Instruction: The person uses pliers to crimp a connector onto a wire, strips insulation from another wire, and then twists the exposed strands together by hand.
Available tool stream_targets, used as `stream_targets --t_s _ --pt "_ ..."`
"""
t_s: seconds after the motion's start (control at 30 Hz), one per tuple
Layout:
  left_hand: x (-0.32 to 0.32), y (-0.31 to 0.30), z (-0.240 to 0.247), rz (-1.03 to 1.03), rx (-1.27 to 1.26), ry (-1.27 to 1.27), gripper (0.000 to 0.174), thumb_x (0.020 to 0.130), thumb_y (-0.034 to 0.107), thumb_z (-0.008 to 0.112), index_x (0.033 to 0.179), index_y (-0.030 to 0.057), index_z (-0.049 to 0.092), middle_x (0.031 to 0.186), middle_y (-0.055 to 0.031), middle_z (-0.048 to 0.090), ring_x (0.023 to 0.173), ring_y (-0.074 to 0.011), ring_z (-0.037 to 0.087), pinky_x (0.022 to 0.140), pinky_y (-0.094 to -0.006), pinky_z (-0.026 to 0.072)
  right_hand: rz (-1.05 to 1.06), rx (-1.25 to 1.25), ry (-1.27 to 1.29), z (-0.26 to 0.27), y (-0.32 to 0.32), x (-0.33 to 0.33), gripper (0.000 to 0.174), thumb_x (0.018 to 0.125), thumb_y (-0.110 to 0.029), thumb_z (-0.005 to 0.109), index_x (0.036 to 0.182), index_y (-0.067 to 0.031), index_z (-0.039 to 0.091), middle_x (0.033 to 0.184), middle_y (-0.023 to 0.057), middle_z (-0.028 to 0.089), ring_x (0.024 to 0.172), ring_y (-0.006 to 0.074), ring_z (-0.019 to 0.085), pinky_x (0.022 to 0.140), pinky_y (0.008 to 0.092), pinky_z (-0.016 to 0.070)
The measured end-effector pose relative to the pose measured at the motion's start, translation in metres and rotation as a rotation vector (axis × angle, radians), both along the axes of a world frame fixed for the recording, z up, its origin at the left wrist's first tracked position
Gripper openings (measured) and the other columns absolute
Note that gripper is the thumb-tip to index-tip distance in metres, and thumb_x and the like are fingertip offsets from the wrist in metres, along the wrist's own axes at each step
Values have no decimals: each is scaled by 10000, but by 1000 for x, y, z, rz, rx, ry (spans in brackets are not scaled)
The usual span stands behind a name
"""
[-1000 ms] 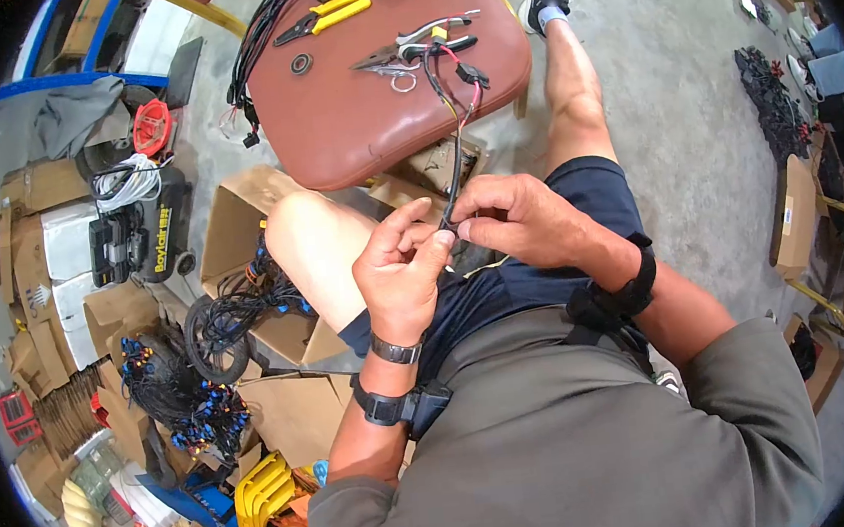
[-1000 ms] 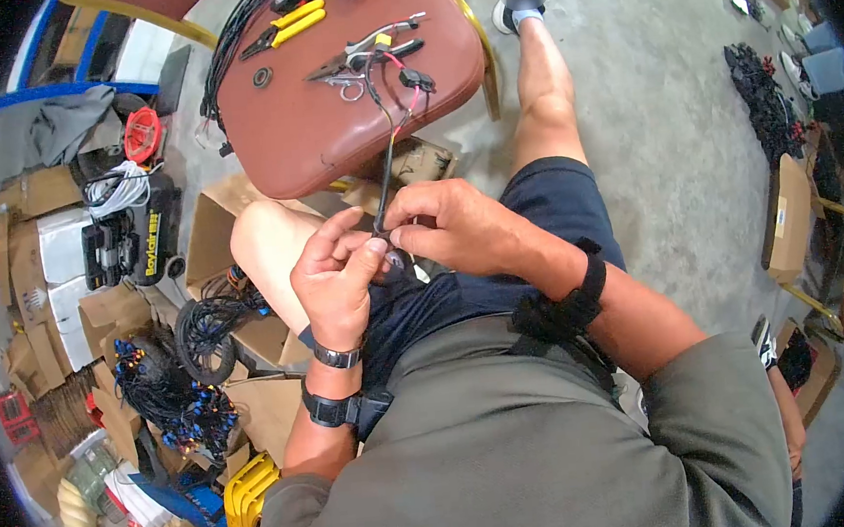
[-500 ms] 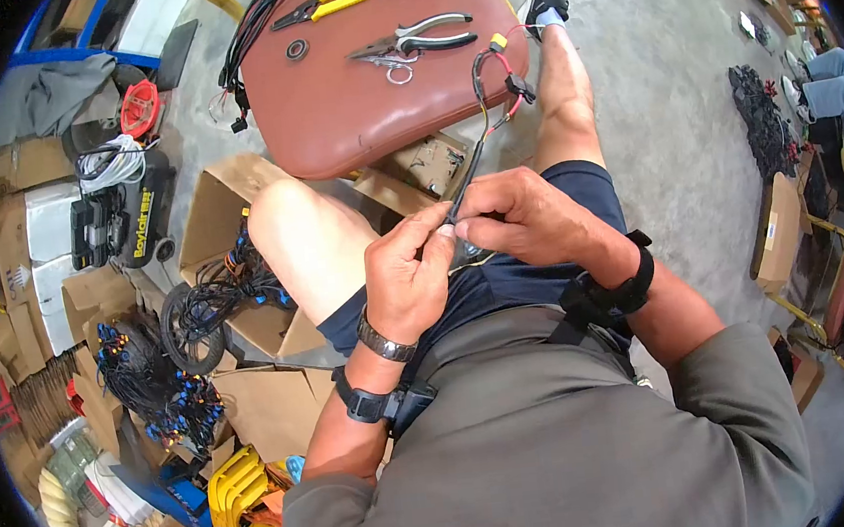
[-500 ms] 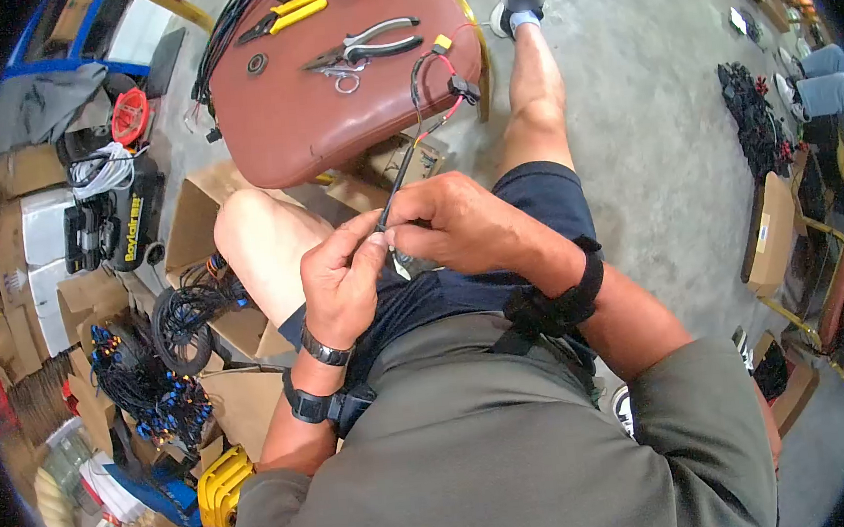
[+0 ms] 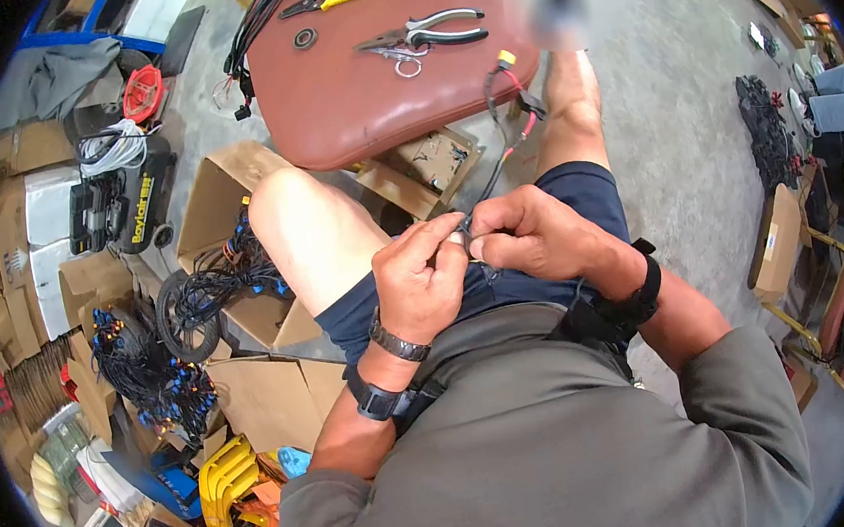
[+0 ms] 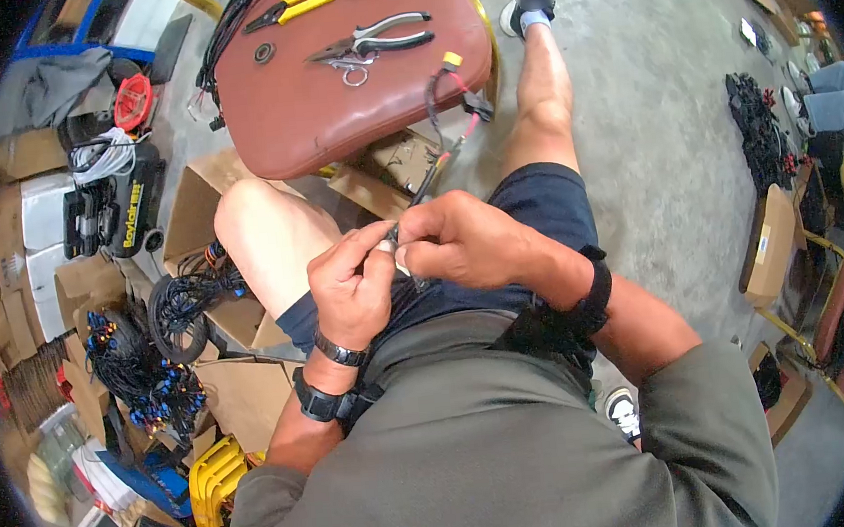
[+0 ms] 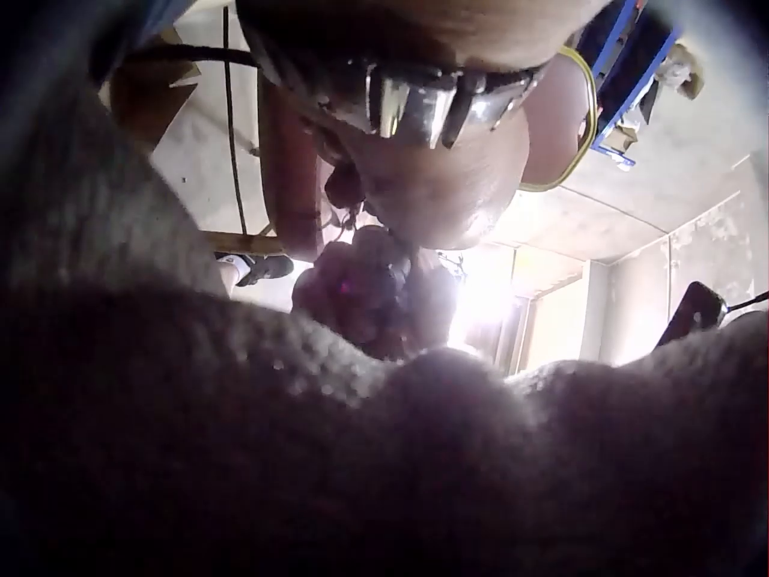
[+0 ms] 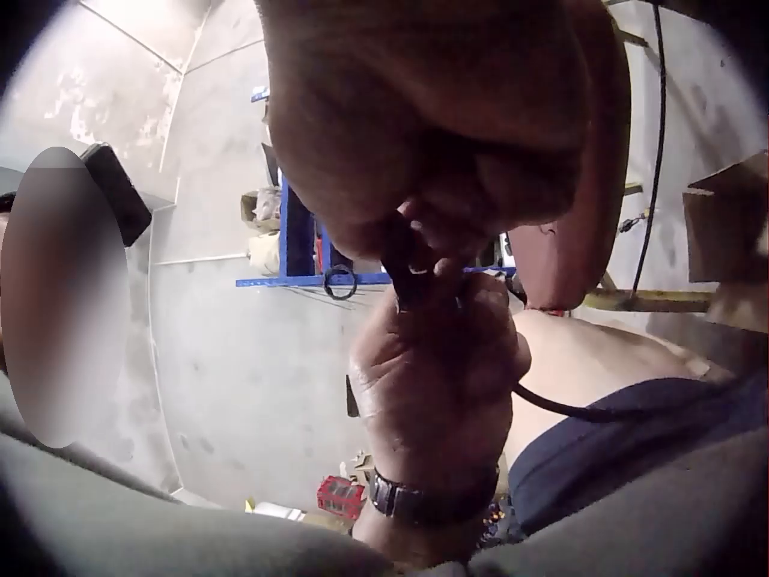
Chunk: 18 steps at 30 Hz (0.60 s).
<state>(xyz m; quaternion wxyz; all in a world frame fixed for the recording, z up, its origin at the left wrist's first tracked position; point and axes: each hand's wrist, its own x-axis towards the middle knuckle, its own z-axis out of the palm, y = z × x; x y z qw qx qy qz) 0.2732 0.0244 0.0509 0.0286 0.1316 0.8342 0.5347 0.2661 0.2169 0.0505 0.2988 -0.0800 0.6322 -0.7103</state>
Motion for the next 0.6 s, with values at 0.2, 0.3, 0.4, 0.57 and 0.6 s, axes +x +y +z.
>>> stream_targets --t_s 0.2,0.3,0.4,0.57,0.6 --pt "-2 0 0 -16 83 -68 184 833 -60 608 988 -55 708 768 -113 684 651 -133 619 589 -249 476 19 -54 -67 4 5 4 168 910 -99 623 781 6 602 677 -65 507 676 26 435 578 244 382" --pt "-3 0 1 -37 88 -54 185 831 -66 613 988 -54 710 765 -108 683 644 -132 614 581 -245 470 47 -63 -83 8 9 3 168 912 -98 623 781 5 602 676 -69 504 674 25 435 576 243 376" --pt "-4 -1 2 -67 80 -57 185 828 -69 614 985 -54 711 758 -101 677 637 -125 606 568 -241 459 69 -115 -101 12 12 2 161 911 -90 615 780 2 602 673 -75 497 669 23 430 573 243 370" --pt "-3 -3 6 -93 85 -18 179 824 -68 624 978 -50 714 738 -93 660 617 -118 589 549 -238 440 115 -169 -131 20 16 2 161 910 -84 609 770 -5 597 669 -76 491 656 23 421 566 256 371" --pt "-4 -3 8 -100 95 -16 178 833 -59 620 983 -49 715 731 -88 657 616 -117 587 550 -238 442 111 -168 -145 23 16 1 177 891 -77 612 735 -18 552 643 -74 455 624 36 393 550 265 345"
